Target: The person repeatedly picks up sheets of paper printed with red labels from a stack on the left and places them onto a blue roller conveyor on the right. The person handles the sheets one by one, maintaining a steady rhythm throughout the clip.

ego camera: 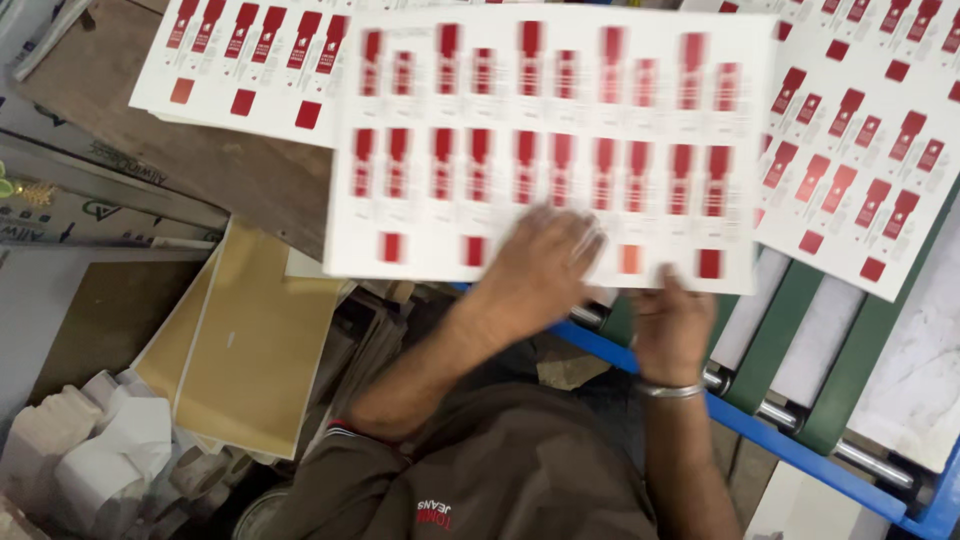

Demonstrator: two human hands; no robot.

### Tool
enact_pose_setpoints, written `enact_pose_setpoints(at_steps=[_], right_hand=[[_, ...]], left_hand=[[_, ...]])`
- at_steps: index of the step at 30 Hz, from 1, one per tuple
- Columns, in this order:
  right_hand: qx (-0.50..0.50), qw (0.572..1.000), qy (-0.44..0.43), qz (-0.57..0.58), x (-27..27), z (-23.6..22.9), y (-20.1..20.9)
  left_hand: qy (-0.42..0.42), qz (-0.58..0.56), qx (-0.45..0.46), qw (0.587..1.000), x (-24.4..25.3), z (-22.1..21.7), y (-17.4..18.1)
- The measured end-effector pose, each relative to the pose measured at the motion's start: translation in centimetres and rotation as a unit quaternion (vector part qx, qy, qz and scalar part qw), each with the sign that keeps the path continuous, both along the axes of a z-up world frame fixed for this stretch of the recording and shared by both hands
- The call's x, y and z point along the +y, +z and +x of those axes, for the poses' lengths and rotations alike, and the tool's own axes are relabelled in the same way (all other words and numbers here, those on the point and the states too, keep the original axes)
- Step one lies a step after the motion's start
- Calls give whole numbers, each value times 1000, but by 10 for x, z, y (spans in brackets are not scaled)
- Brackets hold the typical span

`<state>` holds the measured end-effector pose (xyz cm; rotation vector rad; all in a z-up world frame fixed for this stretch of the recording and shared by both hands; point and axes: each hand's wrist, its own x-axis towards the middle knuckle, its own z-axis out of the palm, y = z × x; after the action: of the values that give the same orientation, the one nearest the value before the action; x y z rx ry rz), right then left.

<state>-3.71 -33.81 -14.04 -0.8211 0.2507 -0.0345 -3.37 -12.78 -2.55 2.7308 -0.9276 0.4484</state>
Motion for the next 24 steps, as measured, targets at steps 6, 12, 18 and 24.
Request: enact_pose_setpoints(at_steps=[6, 12, 18, 24], right_hand=[[41, 960, -246, -124, -136, -8, -90], [105, 926, -321, -169, -197, -55, -132], [112, 928, -328, -137, -190, -86, -151], [81, 943, -278, -166, -186, -62, -132]], left_hand=[[160, 21, -63, 985, 102, 27, 19], [173, 70, -169, 968, 142, 39, 3], [147, -52, -213, 964, 141, 33, -9], [140, -88, -219, 962, 140, 36, -1]])
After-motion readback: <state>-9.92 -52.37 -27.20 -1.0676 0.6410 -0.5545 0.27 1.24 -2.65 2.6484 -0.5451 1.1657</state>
